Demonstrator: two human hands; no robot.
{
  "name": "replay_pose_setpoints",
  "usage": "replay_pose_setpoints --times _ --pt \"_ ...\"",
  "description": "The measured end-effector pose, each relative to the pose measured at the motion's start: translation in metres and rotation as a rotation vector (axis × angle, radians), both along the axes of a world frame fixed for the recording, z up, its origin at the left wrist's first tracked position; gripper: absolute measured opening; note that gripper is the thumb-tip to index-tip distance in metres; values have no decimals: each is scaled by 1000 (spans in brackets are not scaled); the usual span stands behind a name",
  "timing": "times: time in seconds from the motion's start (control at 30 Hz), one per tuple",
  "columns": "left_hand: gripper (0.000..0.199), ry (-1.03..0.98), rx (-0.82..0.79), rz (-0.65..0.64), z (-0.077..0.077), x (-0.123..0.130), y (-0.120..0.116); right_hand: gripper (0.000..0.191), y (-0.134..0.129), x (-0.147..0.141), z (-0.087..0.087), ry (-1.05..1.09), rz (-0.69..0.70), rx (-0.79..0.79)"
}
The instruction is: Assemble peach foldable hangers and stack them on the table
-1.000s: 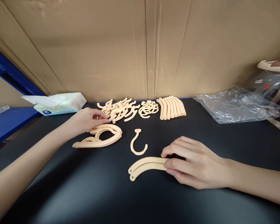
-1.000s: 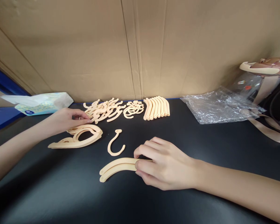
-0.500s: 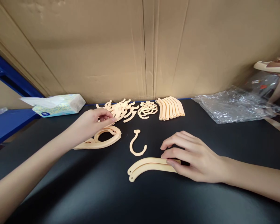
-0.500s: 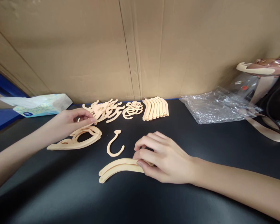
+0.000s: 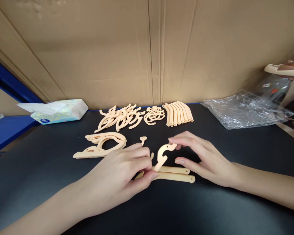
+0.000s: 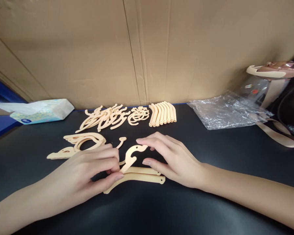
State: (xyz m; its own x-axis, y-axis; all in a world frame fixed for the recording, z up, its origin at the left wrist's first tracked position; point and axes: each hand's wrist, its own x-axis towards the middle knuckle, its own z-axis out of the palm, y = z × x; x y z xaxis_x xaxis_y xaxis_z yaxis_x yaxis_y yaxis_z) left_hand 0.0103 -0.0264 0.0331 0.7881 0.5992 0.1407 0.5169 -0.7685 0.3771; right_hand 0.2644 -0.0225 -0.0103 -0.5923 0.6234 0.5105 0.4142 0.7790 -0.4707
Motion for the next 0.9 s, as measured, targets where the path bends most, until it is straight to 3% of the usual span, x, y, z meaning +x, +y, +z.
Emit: replay_pose_setpoints --times 0.2,0.63,0.9 --pt "31 -16 49 -15 -5 -1 4 12 2 -3 1 -7 -55 69" --pt "32 -121 130 26 -6 -3 9 18 2 1 -2 -146 -80 200" --pt "36 -104 147 143 -8 -5 13 27 -2 -1 1 -112 -80 328"
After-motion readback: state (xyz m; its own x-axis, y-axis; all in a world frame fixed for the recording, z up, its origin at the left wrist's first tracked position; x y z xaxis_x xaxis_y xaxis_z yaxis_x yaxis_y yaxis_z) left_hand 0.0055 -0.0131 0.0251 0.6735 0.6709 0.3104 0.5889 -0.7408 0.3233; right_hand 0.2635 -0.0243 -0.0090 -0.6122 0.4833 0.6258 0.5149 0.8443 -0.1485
